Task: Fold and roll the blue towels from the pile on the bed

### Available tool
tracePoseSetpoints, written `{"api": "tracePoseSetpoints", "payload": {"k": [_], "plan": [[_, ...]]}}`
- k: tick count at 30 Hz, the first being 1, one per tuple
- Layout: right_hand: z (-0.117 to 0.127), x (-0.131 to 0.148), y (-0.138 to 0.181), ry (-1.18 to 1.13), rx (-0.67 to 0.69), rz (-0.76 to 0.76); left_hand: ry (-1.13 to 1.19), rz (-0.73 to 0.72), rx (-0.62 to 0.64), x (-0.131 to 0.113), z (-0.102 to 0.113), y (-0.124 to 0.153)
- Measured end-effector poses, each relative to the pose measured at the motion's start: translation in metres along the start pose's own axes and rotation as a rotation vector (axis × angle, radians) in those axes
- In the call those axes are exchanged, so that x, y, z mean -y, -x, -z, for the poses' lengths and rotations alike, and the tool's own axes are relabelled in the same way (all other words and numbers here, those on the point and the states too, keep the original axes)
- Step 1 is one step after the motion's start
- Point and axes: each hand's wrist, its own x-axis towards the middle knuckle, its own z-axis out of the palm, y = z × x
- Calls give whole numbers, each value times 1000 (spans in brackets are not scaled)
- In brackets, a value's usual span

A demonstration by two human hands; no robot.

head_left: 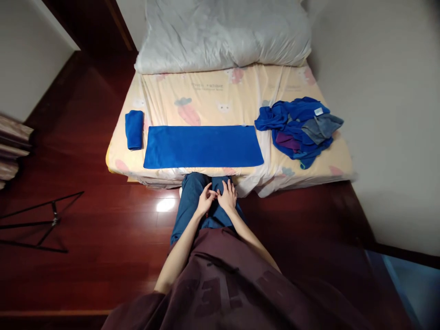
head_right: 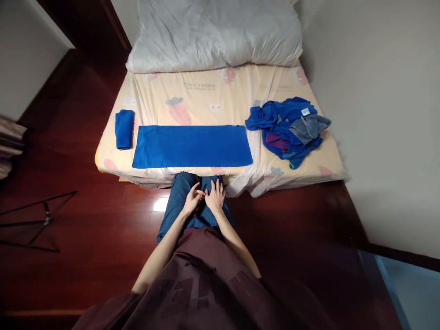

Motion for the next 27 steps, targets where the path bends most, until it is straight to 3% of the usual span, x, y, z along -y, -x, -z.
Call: {"api": "tracePoseSetpoints", "payload": {"k": [7,12,19,24,27], "plan": [[-3,4,-3,50,10,21,473,138,1,-23,0,-42],[-8,8,-3,48,-5,44,623,199,15,-33,-9,-68],[-10,18,-2,70,60,77,783,165,-27,-36,-12,-86],[-6,14,-1,-137,-11,107,822,191,-56,-39,-14,-91],[17,13,-20,-308,-97,200,878,211,-79,-39,-16,-97]]}}
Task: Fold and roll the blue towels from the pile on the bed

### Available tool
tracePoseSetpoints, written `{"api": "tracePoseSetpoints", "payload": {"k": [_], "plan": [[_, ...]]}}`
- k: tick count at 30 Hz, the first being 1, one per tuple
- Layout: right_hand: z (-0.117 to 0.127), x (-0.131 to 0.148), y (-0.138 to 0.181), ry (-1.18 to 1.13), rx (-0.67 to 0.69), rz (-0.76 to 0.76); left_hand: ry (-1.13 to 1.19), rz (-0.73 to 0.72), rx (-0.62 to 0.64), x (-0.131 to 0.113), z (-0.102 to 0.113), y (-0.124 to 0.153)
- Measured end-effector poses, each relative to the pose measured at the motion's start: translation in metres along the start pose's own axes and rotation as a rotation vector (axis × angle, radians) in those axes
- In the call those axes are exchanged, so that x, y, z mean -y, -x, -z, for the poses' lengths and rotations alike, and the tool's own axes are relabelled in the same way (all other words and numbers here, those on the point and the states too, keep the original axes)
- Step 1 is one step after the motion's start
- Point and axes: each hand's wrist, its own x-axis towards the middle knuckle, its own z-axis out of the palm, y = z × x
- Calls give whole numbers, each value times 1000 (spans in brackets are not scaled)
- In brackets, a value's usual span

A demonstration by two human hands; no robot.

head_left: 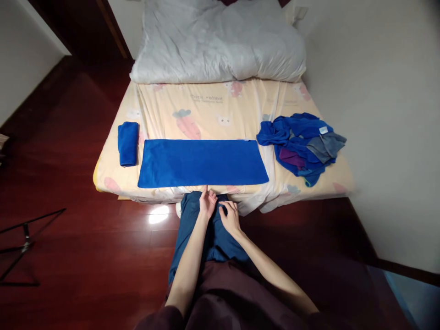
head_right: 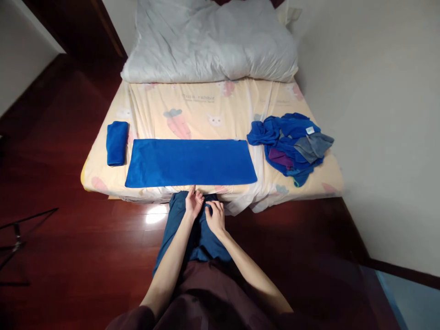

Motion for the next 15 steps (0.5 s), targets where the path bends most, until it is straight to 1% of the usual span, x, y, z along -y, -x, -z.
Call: {"api": "tracePoseSetpoints", "payload": {"k": [1,3,5,6,8,10,12,13,15], "plan": [[10,3,-15,-43,-21,41,15,8,-8,1,-1,-3],[32,14,-57,-105,-47,118,41,20,-24,3,-2,-12],[52,29,-116,-119,-34,195,68,17,-49,5,-3,-20],[58,38,-149,-111,-5,231,82,15,-64,6,-3,-23],[64,55,-218,-56,108,231,101,18,-99,8,-3,-27],[59,70,-282,66,243,215,105,30,-131,9,-3,-29],[45,80,-335,187,310,196,104,39,-156,9,-4,-29],[37,83,-356,240,338,178,105,41,-166,8,-5,-29],[18,86,-387,339,396,132,110,49,-181,8,-6,-29]]}}
